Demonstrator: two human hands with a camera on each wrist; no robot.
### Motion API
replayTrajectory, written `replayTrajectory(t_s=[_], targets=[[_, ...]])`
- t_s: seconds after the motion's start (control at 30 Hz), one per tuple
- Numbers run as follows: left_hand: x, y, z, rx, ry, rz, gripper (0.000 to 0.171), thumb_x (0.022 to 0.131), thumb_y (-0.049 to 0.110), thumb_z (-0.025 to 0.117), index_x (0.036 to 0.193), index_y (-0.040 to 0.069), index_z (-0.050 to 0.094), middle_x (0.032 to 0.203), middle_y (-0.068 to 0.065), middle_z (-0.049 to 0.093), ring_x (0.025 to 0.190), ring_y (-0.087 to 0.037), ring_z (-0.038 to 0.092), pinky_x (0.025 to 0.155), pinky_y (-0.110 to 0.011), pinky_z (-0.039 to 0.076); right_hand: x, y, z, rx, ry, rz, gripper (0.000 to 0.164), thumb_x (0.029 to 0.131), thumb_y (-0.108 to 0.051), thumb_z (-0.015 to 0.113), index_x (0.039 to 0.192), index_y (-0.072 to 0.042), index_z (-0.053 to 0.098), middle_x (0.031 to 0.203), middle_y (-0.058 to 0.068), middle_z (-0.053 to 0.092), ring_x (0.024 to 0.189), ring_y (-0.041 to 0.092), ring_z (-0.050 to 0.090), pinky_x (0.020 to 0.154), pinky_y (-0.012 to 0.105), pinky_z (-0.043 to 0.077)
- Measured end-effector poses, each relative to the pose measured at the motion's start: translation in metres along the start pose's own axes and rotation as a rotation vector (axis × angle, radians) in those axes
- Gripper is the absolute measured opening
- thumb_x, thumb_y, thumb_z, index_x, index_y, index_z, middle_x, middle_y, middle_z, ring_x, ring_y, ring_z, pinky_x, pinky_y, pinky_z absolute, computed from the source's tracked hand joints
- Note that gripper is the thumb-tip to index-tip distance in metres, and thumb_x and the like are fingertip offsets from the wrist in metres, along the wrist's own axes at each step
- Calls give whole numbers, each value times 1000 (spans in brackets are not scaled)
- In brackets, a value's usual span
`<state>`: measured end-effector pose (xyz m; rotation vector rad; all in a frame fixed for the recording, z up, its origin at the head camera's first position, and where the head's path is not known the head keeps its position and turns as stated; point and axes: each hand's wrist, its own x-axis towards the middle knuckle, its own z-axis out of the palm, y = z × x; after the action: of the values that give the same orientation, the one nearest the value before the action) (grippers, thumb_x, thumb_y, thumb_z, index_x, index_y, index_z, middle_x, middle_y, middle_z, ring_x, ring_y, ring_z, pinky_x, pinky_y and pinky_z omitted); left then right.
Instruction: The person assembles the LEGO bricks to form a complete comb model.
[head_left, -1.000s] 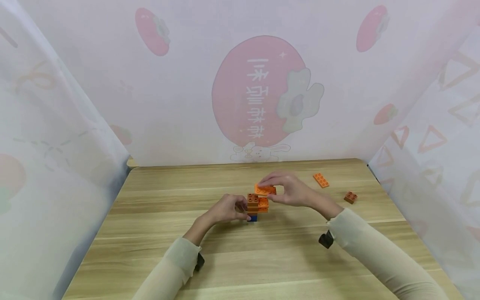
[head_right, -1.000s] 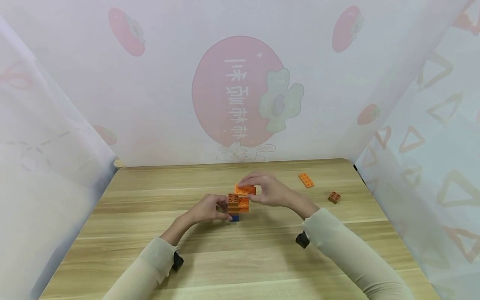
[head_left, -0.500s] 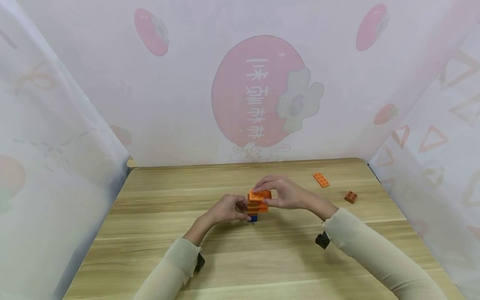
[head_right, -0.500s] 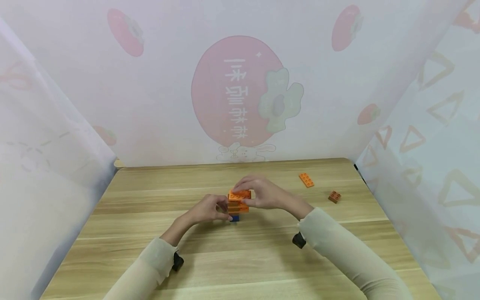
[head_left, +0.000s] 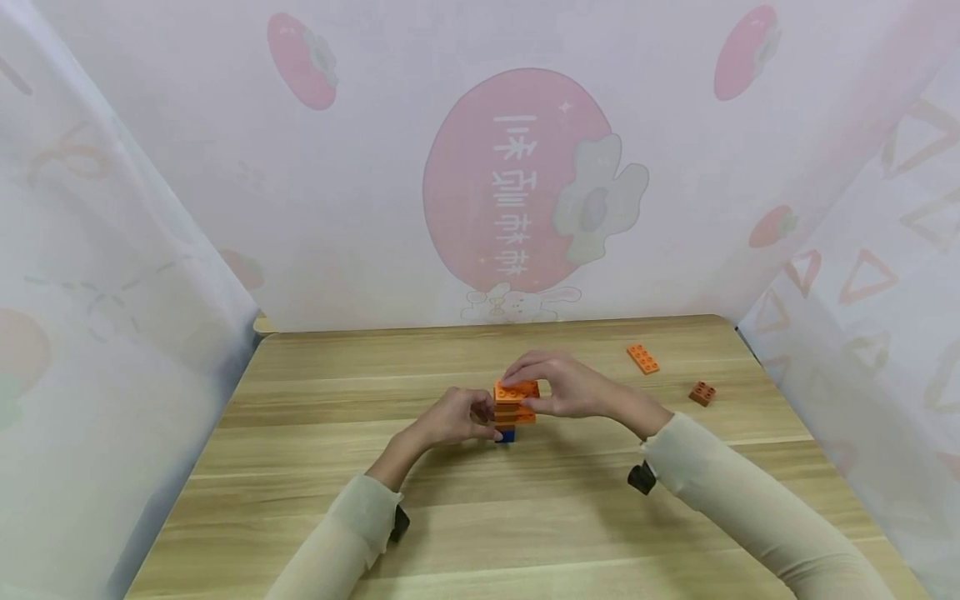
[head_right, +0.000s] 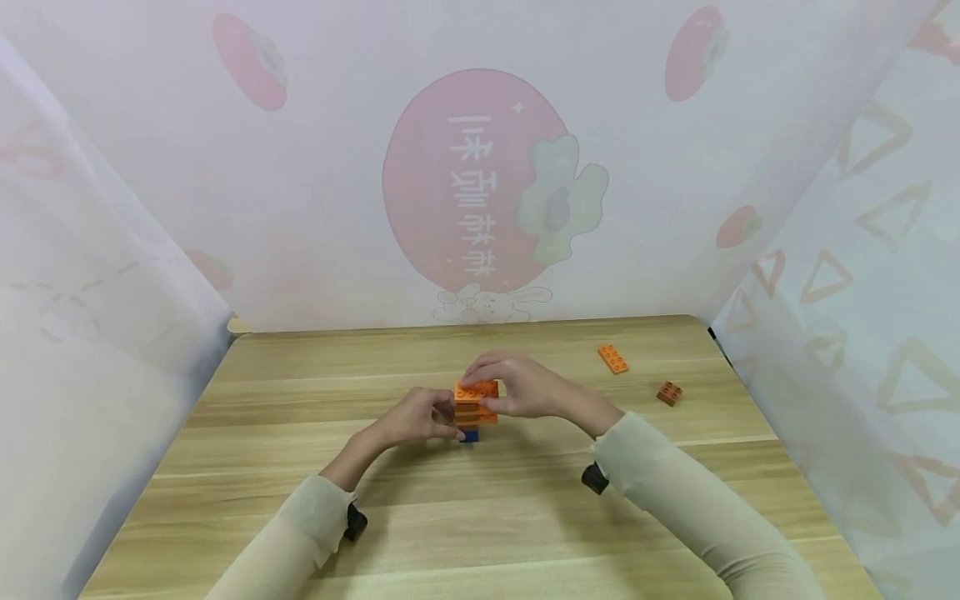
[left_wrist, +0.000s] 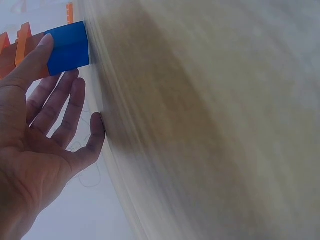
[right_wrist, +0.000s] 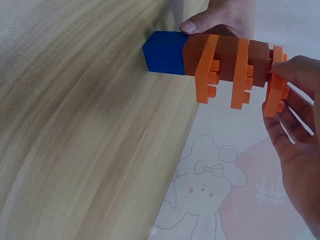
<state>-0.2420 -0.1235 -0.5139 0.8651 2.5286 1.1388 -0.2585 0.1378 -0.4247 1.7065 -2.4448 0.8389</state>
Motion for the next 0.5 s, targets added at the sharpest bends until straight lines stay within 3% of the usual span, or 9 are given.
replayTrajectory(t_s=[0.27, 0.5], targets=[[1, 0, 0, 20, 6, -3, 26, 86, 18, 91, 102, 10, 71, 98, 0, 77, 92, -14, 74, 87, -33, 62, 2, 2, 4, 11, 32, 6, 28, 95, -15, 82, 121, -7, 79, 121, 6, 76, 115, 22, 71, 98, 39, 59], [0, 2, -1, 18, 2, -5, 24, 87, 18, 90, 101, 11, 71, 98, 1, 77, 92, -12, 73, 87, -33, 61, 3, 1, 5, 28, 50, 18, 25, 95, -14, 82, 119, -7, 80, 119, 5, 77, 113, 22, 72, 96, 38, 60]])
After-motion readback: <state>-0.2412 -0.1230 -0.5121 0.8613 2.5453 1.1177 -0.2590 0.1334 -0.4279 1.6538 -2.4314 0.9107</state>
